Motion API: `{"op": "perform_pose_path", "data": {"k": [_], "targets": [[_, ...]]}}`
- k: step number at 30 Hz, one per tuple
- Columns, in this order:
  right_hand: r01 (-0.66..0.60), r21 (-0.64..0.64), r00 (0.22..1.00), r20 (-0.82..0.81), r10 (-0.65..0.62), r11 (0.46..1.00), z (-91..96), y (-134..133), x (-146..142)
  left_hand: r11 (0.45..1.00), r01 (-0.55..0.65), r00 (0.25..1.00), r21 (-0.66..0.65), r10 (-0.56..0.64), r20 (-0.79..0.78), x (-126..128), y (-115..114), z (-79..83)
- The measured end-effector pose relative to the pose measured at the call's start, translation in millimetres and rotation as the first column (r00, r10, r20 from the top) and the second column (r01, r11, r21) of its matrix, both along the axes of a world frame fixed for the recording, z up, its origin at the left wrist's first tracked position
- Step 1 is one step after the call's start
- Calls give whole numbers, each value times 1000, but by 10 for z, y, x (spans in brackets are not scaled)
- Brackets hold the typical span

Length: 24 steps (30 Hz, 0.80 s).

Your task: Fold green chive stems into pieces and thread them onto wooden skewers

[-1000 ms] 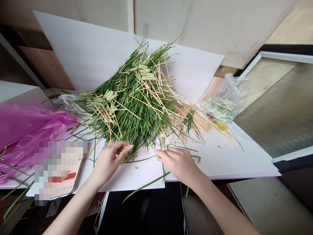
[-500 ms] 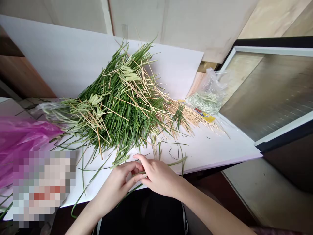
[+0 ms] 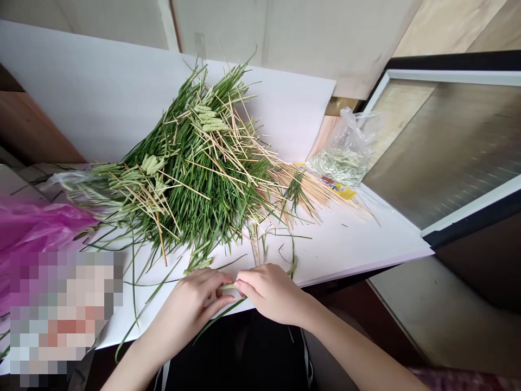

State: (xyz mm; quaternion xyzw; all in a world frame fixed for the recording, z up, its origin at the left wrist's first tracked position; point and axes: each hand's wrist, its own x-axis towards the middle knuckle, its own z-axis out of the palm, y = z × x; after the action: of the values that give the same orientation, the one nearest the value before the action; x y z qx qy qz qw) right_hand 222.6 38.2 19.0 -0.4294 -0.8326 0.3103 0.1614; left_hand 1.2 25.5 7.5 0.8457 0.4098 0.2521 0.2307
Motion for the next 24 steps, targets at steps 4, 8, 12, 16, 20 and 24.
{"op": "perform_pose_path", "data": {"k": [4, 8, 12, 16, 20, 24], "targets": [[-22, -74, 999, -27, 20, 997, 48, 17, -48, 993, 51, 997, 109, -45, -61, 39, -22, -8], [-60, -144, 994, -99, 46, 988, 87, 40, -30, 999, 43, 996, 29, -45, 72, 62, -33, 45], [-116, -192, 981, -176, 82, 975, 128, 37, 24, 959, 52, 961, -279, 28, 274, 84, -92, 148], [-157, -158, 968, -220, 121, 975, 202, 14, 41, 829, 152, 895, -537, 115, 432, 77, -115, 187], [-186, -32, 964, -200, 176, 982, 242, -21, 28, 751, 231, 847, -619, 157, 507, 66, -83, 139], [-158, 286, 982, -50, 180, 945, 159, -35, 21, 694, 251, 824, -675, 213, 525, 85, -66, 72]]}}
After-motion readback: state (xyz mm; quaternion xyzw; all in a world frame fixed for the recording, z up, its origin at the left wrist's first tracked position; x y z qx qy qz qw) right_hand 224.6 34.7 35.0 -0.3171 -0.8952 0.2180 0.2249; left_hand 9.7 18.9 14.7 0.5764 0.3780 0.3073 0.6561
